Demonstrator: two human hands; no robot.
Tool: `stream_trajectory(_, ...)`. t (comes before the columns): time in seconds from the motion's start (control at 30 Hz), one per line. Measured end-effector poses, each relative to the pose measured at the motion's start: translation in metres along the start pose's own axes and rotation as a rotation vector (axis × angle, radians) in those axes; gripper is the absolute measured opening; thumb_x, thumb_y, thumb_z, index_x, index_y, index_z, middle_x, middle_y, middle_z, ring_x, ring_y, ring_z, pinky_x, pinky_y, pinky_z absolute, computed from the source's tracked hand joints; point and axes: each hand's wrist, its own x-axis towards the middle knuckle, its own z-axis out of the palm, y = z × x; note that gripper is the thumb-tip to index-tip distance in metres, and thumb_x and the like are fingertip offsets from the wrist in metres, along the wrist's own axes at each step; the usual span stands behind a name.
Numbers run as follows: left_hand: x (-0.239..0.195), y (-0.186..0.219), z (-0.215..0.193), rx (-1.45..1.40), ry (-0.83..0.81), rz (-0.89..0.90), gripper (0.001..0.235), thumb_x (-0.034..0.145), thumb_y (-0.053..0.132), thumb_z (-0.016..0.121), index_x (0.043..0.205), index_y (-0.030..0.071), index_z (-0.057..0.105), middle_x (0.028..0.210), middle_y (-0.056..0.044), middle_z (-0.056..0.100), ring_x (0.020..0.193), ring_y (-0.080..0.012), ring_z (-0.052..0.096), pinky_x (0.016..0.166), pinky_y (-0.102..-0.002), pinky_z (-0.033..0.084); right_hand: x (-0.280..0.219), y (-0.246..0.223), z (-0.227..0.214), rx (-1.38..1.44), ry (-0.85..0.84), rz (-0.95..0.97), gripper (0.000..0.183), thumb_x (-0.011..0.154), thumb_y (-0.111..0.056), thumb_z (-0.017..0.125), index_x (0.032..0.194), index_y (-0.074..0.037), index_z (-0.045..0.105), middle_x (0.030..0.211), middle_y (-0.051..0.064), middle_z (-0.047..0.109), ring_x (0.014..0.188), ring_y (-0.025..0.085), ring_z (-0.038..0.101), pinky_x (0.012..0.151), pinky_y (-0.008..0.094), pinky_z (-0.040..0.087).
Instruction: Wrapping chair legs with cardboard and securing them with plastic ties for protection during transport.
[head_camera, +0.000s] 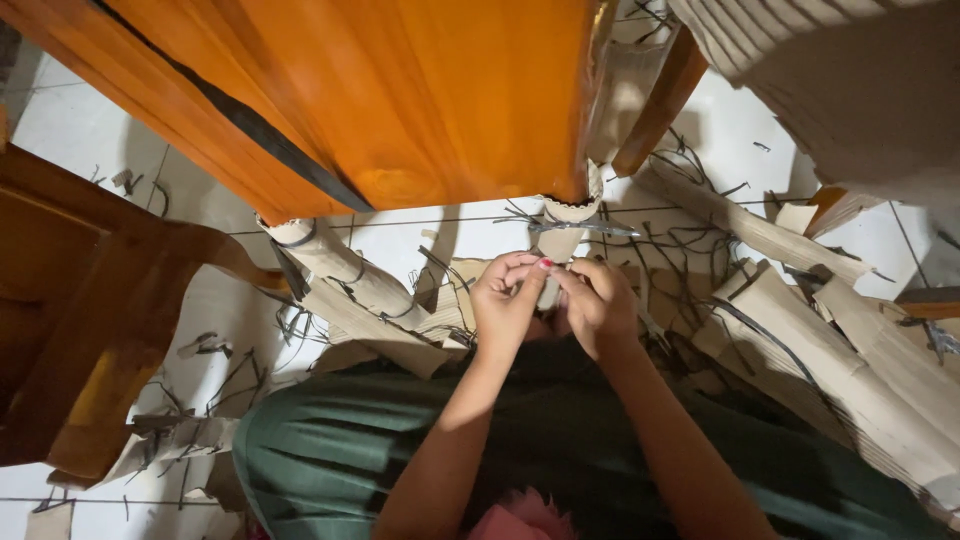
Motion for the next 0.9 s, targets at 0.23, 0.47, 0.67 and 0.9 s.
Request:
stream_trajectory(0.23, -0.014, -0.002, 0.003, -0.065, 0.038, -0.111, 0.023, 0.085, 0.003, 0.079, 0.107, 0.0, 0.074, 0.092, -0.012, 0.081, 0.083, -0.0063, 0.07, 0.079, -0.026, 0.059, 0.018, -0.017, -0.01, 0.044, 0.004, 0.07, 0.025, 0.094, 0.0, 0.065, 0.111, -0.014, 0.079, 0.102, 0.007, 0.066, 0.08, 0.027, 0.067, 0.074, 0.038, 0.055)
stream_trajectory(0.47, -0.009, -0.01, 0.004, -0.089, 0.056, -0.13, 0.023, 0.081, 0.002, 0.081, 0.104, 0.002, 0.077, 0.089, -0.012, 0.081, 0.082, -0.0094, 0.074, 0.079, -0.025, 0.06, 0.032, -0.02, -0.013, 0.068, 0.117, -0.048, 0.024, 0.094, 0.006, 0.064, 0.11, -0.006, 0.076, 0.102, 0.01, 0.065, 0.08, 0.027, 0.065, 0.073, 0.039, 0.055)
stream_trajectory(0.67, -0.009, -0.014, 0.003, -0.093, 0.059, -0.112, 0.025, 0.08, 0.001, 0.083, 0.104, 0.002, 0.077, 0.088, -0.012, 0.081, 0.081, -0.0103, 0.075, 0.079, -0.024, 0.06, 0.035, -0.019, -0.011, 0.019, 0.2, -0.13, 0.025, 0.091, 0.01, 0.068, 0.107, -0.006, 0.078, 0.105, 0.007, 0.067, 0.082, 0.024, 0.068, 0.073, 0.038, 0.057)
stream_trajectory(0.9, -0.01, -0.013, 0.003, -0.08, 0.047, -0.069, 0.023, 0.079, 0.002, 0.083, 0.102, 0.004, 0.078, 0.086, -0.011, 0.081, 0.081, -0.0085, 0.074, 0.077, -0.023, 0.06, 0.049, -0.035, -0.019, 0.175, 0.254, -0.084, 0.022, 0.092, 0.008, 0.071, 0.11, -0.003, 0.075, 0.1, 0.014, 0.07, 0.072, 0.027, 0.066, 0.065, 0.039, 0.056)
